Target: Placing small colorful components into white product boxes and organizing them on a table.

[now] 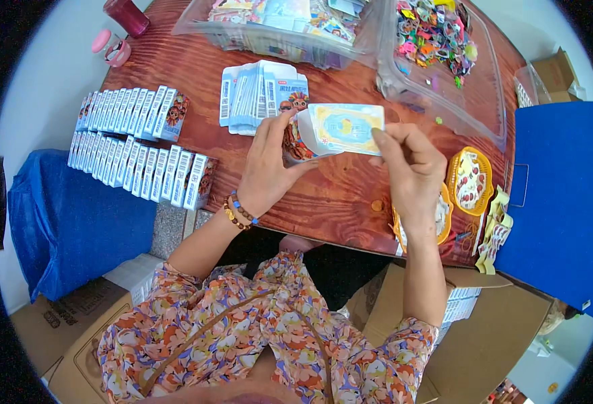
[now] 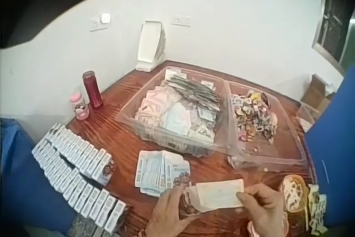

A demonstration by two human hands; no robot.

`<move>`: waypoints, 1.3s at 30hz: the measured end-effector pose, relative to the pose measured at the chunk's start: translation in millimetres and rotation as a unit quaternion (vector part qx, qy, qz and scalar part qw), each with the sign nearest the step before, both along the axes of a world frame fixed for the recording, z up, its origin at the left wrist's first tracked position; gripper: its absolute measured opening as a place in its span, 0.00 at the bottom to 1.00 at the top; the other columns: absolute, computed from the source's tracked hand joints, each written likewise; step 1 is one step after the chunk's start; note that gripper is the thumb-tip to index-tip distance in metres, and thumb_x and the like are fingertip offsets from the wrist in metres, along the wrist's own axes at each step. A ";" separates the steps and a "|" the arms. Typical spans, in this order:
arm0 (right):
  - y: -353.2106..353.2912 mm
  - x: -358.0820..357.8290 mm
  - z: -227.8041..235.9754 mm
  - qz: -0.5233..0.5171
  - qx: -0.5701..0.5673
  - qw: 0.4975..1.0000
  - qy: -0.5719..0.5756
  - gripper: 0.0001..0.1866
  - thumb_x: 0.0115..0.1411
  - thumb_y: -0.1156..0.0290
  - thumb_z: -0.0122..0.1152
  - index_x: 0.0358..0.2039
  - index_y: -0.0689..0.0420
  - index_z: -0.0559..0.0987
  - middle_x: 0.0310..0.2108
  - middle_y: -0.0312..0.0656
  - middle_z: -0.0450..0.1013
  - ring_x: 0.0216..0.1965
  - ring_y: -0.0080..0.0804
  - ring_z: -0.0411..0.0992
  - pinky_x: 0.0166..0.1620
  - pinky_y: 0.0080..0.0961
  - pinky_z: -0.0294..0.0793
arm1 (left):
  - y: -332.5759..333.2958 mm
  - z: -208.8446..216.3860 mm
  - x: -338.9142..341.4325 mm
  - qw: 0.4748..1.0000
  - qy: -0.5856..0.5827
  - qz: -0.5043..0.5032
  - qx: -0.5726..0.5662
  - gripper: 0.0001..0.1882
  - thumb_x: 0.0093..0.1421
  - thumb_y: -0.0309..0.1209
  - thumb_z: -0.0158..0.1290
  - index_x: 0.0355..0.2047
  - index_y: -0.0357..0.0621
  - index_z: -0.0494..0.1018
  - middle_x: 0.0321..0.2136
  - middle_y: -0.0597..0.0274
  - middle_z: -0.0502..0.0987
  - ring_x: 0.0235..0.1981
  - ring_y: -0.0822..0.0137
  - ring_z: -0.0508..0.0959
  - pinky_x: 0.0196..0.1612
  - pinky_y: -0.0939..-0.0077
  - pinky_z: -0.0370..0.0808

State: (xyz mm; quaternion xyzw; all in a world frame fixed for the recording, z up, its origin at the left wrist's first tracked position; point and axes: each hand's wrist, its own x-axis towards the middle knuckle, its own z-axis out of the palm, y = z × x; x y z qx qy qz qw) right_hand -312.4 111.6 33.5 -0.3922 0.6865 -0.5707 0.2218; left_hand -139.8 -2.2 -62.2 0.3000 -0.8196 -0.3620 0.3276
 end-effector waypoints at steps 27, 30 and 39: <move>-82.7 -255.4 -22.8 0.075 0.313 0.845 0.427 0.12 0.60 0.71 0.61 0.43 0.60 0.81 0.36 0.47 0.80 0.38 0.41 0.78 0.42 0.32 0.75 | 17.1 -15.9 -58.0 0.981 0.032 -0.187 0.048 0.53 0.41 0.34 0.72 0.66 0.37 0.58 0.52 0.45 0.70 0.54 0.46 0.72 0.56 0.59 0.72; -116.5 -300.2 -50.0 0.159 0.323 0.808 0.466 0.13 0.59 0.69 0.61 0.44 0.57 0.81 0.38 0.48 0.80 0.39 0.46 0.78 0.42 0.38 0.76 | 10.4 -20.1 -54.8 0.975 0.034 -0.205 0.075 0.54 0.40 0.32 0.73 0.66 0.35 0.58 0.53 0.44 0.70 0.54 0.47 0.73 0.56 0.59 0.72; -147.0 -308.0 -78.0 0.166 0.376 0.755 0.511 0.10 0.56 0.66 0.62 0.38 0.55 0.81 0.33 0.48 0.80 0.39 0.48 0.79 0.42 0.44 0.77 | 5.0 -23.8 -52.3 0.965 0.020 -0.217 0.144 0.53 0.44 0.33 0.72 0.67 0.34 0.56 0.54 0.44 0.71 0.55 0.48 0.73 0.56 0.59 0.72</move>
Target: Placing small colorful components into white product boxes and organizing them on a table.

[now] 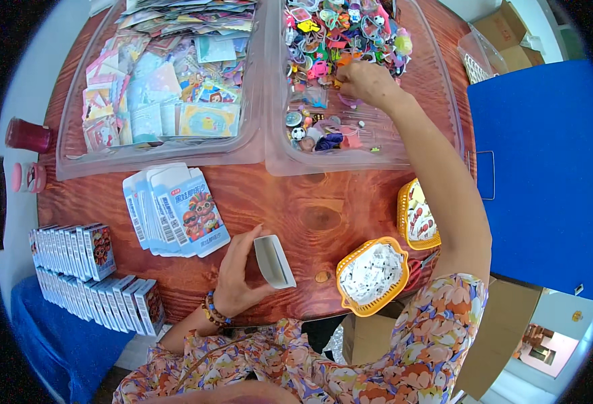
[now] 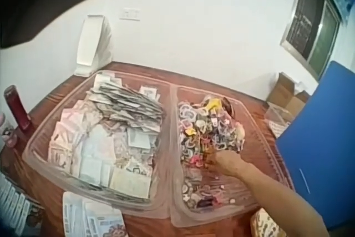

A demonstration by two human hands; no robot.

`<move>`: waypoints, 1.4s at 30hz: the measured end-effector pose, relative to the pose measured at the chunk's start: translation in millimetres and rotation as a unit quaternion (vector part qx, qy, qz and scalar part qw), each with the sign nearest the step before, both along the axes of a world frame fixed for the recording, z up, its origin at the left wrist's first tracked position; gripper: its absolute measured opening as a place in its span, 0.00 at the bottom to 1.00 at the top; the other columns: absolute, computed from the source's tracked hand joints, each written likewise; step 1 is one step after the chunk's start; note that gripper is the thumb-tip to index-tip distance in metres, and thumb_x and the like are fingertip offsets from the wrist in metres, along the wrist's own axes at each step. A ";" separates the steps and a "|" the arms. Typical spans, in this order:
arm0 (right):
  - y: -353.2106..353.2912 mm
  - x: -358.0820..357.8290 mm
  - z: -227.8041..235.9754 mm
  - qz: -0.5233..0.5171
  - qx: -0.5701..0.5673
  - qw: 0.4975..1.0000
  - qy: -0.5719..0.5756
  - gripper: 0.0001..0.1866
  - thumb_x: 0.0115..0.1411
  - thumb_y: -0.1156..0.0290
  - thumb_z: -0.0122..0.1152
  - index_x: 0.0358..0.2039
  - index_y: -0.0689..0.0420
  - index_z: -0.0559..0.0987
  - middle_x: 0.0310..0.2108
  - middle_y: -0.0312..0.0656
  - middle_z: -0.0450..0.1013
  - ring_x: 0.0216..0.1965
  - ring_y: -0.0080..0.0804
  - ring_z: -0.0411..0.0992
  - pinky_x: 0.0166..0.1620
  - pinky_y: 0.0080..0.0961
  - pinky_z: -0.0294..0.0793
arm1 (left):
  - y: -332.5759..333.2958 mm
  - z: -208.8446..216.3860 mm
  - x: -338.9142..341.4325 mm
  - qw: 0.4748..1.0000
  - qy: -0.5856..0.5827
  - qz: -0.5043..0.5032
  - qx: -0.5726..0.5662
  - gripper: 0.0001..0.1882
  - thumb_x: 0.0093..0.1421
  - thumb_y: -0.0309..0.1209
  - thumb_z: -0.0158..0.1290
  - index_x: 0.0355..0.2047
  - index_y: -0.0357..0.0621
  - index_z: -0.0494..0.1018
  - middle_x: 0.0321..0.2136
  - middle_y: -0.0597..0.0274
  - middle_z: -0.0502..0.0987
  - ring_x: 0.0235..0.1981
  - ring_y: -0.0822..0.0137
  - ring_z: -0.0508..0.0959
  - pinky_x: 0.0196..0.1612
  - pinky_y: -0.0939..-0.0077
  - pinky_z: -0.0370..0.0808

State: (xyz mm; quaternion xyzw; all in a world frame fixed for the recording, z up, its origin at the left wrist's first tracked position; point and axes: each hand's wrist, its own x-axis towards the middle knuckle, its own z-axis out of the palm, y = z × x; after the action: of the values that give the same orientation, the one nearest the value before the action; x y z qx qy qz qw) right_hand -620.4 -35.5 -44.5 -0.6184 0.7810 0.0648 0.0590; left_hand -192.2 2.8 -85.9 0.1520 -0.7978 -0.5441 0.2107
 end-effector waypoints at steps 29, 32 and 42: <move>95.5 79.6 103.4 -0.149 -0.182 0.866 -0.441 0.06 0.67 0.70 0.55 0.37 0.55 0.80 0.29 0.30 0.74 0.27 0.14 0.69 0.27 0.14 0.66 | -2.9 0.0 -1.2 0.989 -0.016 0.127 -0.080 0.51 0.42 0.33 0.72 0.65 0.34 0.60 0.48 0.46 0.71 0.48 0.48 0.74 0.51 0.59 0.73; 121.8 166.9 119.9 -0.133 -0.095 0.825 -0.541 0.06 0.66 0.70 0.56 0.35 0.56 0.80 0.25 0.31 0.74 0.21 0.14 0.67 0.23 0.13 0.62 | -6.6 1.0 -2.4 0.976 -0.012 0.156 -0.149 0.50 0.42 0.34 0.72 0.64 0.35 0.60 0.49 0.46 0.71 0.48 0.47 0.74 0.50 0.58 0.74; 164.4 260.7 95.0 -0.201 -0.024 0.793 -0.574 0.10 0.65 0.64 0.61 0.32 0.56 0.82 0.18 0.22 0.65 0.18 0.09 0.58 0.22 0.13 0.55 | 25.2 21.2 19.7 0.957 -0.018 0.136 -0.256 0.50 0.41 0.33 0.73 0.64 0.38 0.61 0.47 0.50 0.70 0.47 0.50 0.74 0.45 0.60 0.77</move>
State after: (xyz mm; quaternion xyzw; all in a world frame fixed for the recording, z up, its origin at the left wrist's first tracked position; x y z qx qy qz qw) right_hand -359.7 128.9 50.5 -0.3724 0.7114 -0.3342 0.4934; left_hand -172.4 28.0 -64.7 0.2100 -0.8859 -0.2846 0.3001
